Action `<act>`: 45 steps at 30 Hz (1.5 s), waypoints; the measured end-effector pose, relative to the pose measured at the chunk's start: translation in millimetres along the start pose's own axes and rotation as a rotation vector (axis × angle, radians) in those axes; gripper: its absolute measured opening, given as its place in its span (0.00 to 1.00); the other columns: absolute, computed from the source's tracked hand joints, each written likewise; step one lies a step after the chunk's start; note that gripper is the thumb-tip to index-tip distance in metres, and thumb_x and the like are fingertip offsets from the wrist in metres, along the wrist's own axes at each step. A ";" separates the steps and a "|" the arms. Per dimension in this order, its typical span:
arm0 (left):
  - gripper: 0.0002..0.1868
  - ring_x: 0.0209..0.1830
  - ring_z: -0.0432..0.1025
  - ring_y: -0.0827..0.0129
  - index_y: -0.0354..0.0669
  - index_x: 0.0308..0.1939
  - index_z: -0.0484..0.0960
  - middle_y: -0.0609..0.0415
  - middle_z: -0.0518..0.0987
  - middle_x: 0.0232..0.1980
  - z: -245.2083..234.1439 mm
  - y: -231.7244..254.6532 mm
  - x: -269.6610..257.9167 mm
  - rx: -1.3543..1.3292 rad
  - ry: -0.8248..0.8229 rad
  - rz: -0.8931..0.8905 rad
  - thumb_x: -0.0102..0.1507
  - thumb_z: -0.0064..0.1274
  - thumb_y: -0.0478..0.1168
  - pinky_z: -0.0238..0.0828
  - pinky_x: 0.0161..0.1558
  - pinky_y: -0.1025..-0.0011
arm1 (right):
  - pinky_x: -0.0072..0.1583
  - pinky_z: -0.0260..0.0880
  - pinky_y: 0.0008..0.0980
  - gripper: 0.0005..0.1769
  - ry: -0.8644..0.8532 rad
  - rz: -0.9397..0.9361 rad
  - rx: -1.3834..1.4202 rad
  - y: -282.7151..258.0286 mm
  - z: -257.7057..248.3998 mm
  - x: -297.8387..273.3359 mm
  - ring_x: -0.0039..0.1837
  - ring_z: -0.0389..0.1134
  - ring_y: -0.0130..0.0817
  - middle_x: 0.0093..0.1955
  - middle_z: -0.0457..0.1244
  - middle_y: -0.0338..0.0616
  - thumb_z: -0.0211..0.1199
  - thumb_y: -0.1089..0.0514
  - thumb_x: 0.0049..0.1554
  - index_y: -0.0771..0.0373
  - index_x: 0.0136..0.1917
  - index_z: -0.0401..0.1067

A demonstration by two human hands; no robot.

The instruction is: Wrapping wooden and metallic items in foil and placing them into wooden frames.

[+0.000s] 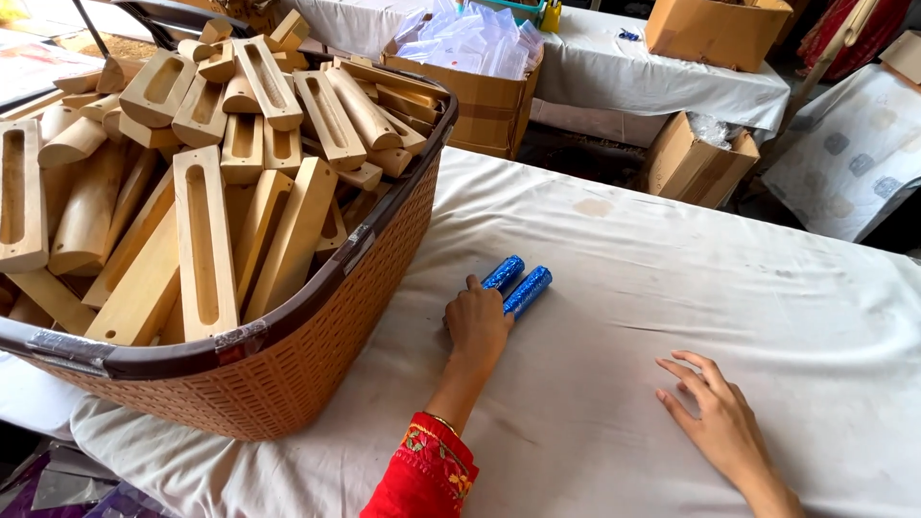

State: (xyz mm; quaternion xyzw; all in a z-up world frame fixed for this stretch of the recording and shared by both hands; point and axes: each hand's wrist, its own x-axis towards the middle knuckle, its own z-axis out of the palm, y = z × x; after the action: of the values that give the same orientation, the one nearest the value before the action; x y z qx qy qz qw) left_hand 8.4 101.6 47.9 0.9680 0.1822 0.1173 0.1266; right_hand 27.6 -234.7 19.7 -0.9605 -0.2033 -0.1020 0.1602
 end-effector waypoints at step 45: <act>0.16 0.55 0.77 0.62 0.64 0.53 0.85 0.58 0.78 0.56 12.6 -7.5 -6.3 0.039 0.033 0.060 0.62 0.61 0.54 0.78 0.46 0.55 | 0.77 0.40 0.70 0.34 0.406 0.642 -0.477 182.2 -37.2 -28.4 0.84 0.40 0.58 0.68 0.60 0.56 0.64 0.48 0.60 0.59 0.75 0.63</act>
State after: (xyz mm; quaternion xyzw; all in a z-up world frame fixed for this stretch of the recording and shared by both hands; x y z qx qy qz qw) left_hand 3.8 103.4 32.8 0.9733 0.1572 0.1336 0.1010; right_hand 74.4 -415.6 -1.7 -0.9456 0.1698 -0.2775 -0.0056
